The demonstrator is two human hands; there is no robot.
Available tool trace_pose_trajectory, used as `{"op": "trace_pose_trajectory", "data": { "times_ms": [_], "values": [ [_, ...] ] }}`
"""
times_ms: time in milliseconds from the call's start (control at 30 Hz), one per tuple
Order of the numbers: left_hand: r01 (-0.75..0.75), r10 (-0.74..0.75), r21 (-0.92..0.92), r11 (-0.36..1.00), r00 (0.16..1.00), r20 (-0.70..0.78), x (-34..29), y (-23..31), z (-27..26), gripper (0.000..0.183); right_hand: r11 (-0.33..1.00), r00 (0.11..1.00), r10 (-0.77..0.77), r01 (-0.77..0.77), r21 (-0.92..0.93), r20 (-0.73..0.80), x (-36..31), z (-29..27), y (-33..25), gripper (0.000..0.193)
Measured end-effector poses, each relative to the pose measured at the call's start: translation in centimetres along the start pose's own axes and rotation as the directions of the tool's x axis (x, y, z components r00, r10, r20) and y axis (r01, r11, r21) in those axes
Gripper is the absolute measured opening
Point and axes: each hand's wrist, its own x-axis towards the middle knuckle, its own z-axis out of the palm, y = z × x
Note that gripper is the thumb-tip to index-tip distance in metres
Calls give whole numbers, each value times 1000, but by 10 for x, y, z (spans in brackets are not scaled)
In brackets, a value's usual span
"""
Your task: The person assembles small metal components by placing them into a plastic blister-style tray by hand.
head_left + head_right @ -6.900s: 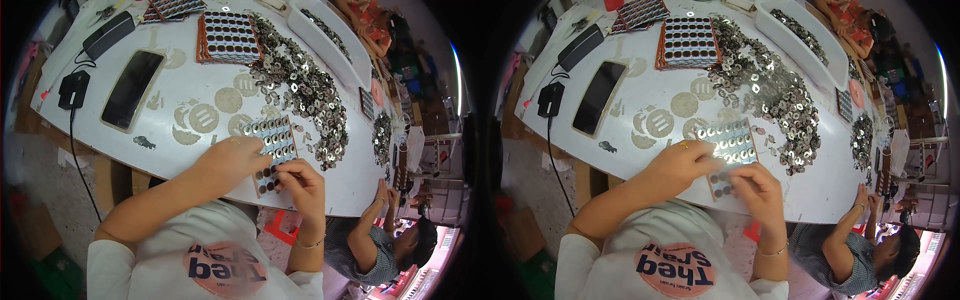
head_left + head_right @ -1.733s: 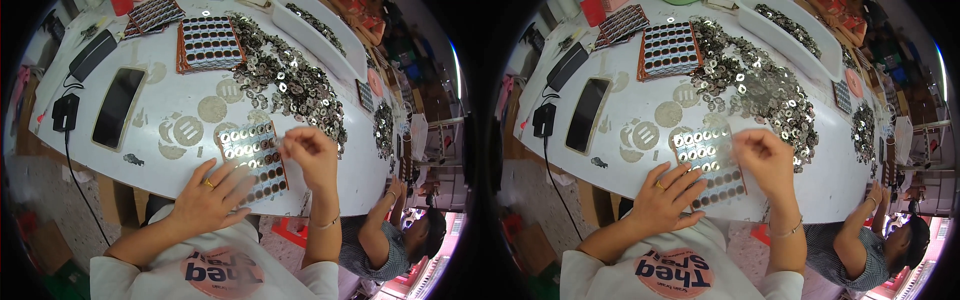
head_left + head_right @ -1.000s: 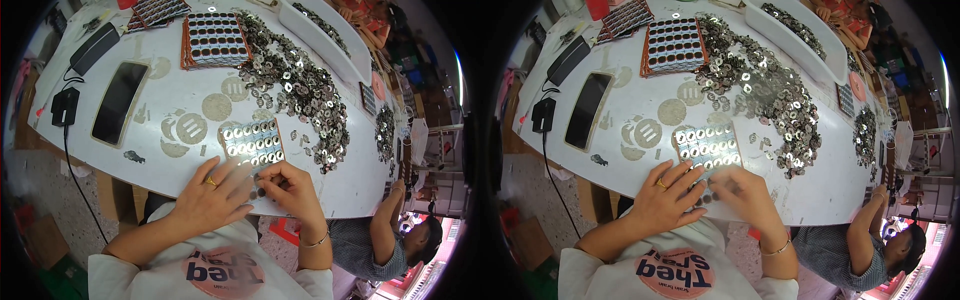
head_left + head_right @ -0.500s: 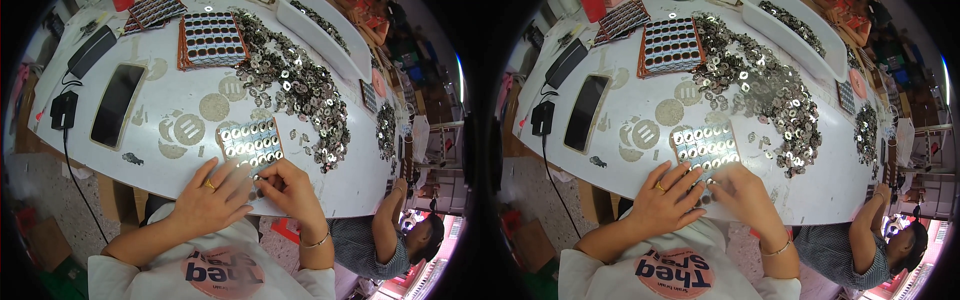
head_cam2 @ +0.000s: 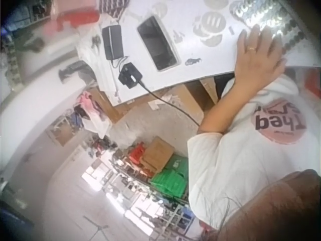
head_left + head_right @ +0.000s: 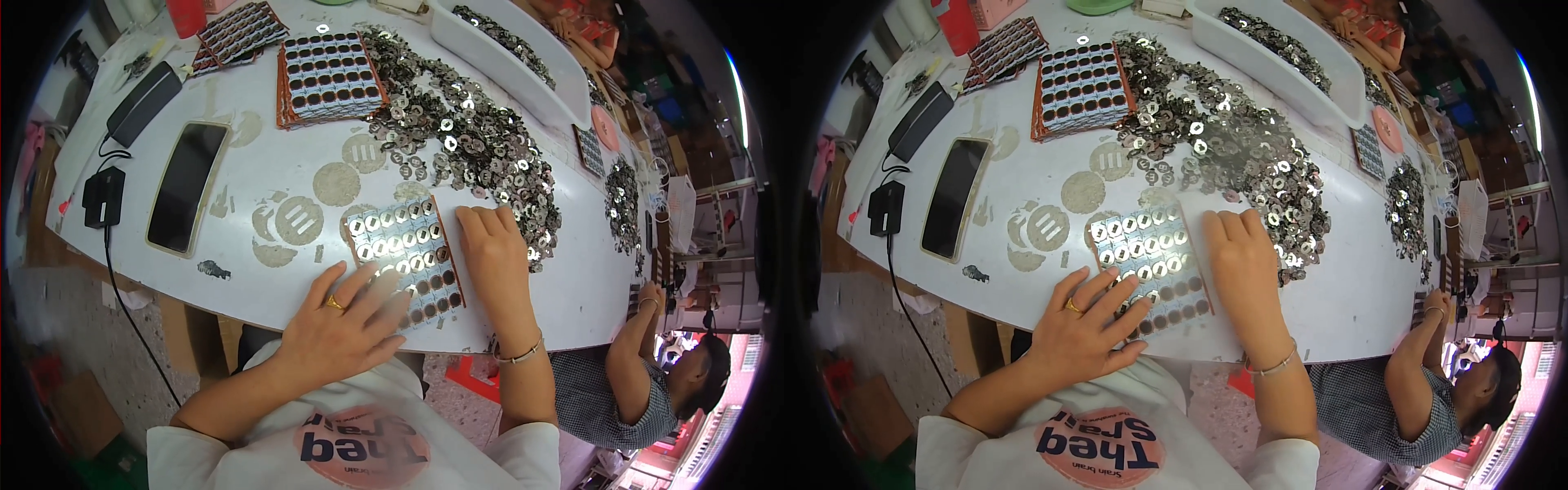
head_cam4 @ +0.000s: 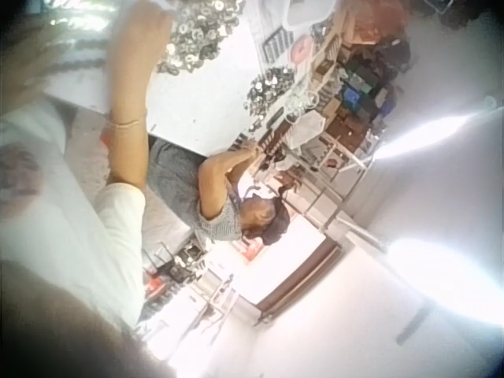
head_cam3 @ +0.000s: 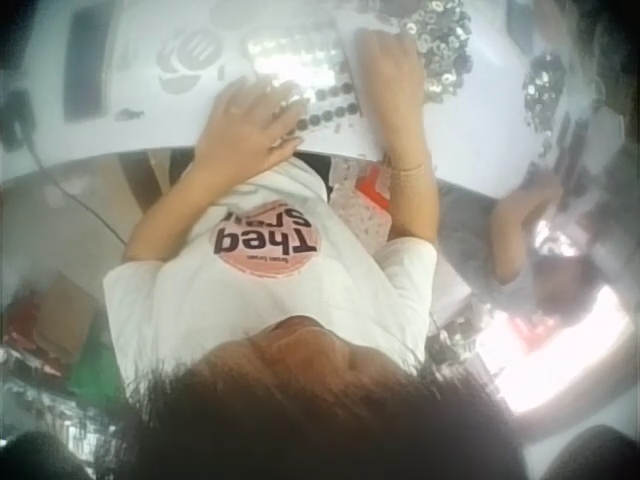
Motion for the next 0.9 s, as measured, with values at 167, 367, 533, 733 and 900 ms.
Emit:
{"op": "trace_pose_trajectory", "data": {
  "times_ms": [167,367,533,733,900],
  "values": [
    [-12,11,-14,1000,1000,-10,0,-1,1,52,303,898,342,-382,873,275,-17,-8,1,17],
    [-3,3,-6,1000,1000,-1,-1,-2,0,53,108,872,114,-487,866,476,-32,-26,-10,35],
    [5,-5,-10,1000,1000,3,0,-1,0,52,-125,776,154,-598,792,611,-40,-25,-23,15],
    [8,-8,9,1000,1000,15,1,0,-1,49,258,771,201,-637,727,604,-37,-27,-33,11],
    [7,-8,23,1000,1000,19,0,0,0,49,271,799,237,-600,752,552,-32,-26,-38,15]
  ]
}}
